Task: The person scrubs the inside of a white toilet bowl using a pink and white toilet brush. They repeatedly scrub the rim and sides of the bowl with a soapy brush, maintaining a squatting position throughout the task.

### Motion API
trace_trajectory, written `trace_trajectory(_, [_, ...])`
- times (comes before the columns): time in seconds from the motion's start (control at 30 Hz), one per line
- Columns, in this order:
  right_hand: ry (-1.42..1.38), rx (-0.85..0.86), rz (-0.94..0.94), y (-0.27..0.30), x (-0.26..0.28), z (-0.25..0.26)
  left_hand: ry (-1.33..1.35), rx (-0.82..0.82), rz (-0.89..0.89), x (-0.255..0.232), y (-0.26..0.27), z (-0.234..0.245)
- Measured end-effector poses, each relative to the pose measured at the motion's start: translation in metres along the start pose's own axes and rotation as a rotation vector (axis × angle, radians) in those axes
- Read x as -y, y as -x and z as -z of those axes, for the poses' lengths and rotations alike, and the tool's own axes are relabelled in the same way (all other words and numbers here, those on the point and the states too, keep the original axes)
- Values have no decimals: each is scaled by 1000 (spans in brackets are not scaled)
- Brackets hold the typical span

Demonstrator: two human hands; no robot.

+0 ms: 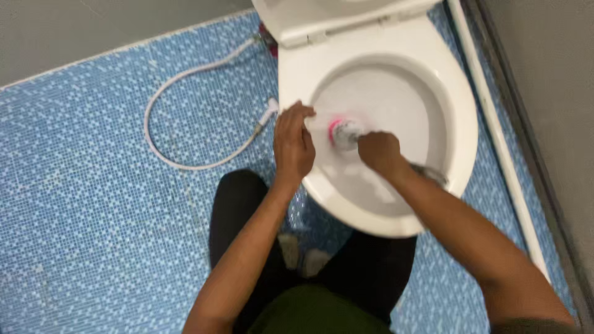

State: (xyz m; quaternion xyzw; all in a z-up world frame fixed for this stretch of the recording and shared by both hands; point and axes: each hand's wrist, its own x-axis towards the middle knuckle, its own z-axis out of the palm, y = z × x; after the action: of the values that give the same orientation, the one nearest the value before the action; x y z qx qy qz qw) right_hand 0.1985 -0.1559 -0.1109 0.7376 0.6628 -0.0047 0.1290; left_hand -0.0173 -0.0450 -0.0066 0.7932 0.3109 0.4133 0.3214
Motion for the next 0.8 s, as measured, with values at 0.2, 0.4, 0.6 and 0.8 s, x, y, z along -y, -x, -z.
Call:
trace_trajectory(0.2, [-147,316,-155,23,5,23,54,23,-15,10,-1,6])
trace_trajectory(0.4, [-237,252,-103,52,42,87,94,78,7,20,6,6])
trace_trajectory(0.6, [-274,466,-273,24,44,118,104,73,-23,19,4,5])
trace_trajectory(0.8, [-348,476,-220,54,56,158,102,83,-51,21,2,7])
